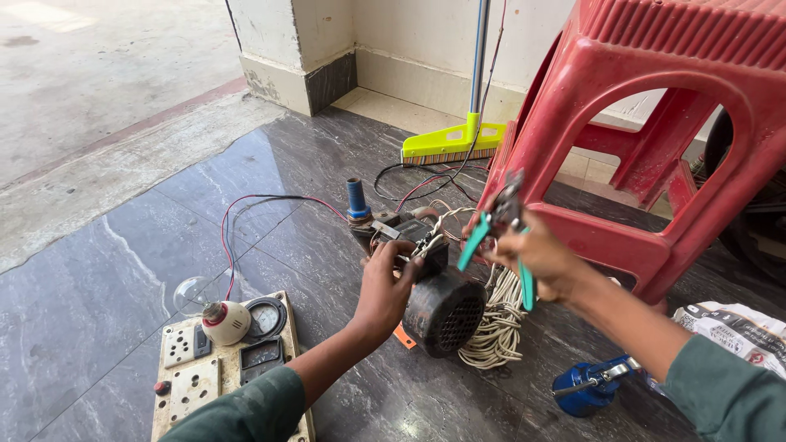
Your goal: The person is repairing a motor by connecting wires and using pliers to secure connections. They handle various wires and tools, focusing on the motor's wiring.
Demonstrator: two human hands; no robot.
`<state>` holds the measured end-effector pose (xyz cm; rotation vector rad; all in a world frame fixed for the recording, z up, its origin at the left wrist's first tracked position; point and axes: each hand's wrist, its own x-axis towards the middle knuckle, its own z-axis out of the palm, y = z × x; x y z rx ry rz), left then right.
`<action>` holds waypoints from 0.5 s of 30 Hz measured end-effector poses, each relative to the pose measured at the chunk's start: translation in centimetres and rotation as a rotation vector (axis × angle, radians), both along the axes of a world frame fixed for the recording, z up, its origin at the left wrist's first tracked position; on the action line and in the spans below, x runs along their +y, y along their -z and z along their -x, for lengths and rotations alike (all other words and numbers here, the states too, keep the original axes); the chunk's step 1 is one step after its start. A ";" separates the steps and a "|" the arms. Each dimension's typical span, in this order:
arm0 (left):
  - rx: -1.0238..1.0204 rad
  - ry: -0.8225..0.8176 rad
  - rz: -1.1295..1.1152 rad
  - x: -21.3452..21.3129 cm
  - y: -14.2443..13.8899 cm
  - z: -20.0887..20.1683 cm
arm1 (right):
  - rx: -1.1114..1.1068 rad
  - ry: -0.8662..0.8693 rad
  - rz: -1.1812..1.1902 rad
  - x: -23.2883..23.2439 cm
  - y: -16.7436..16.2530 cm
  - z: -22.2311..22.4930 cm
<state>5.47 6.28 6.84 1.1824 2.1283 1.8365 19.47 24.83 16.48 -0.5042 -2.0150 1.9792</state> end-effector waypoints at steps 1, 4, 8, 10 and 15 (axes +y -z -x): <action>-0.005 -0.007 0.024 0.2 0.0 0.2 | -0.077 -0.054 -0.187 0.0 0.9 -0.3; 0.000 -0.018 -0.064 1.2 -0.2 0.4 | -0.276 -0.209 -0.769 -0.1 3.4 -0.9; -0.098 0.003 -0.087 2.8 -0.9 -0.4 | -0.394 -0.272 -1.100 0.0 5.8 -0.5; -0.144 0.020 -0.070 3.2 -1.2 -0.6 | -0.400 -0.203 -1.120 0.0 6.3 -0.1; -0.196 0.051 -0.046 3.3 -1.7 -0.4 | -0.457 -0.080 -1.068 -0.5 6.0 0.5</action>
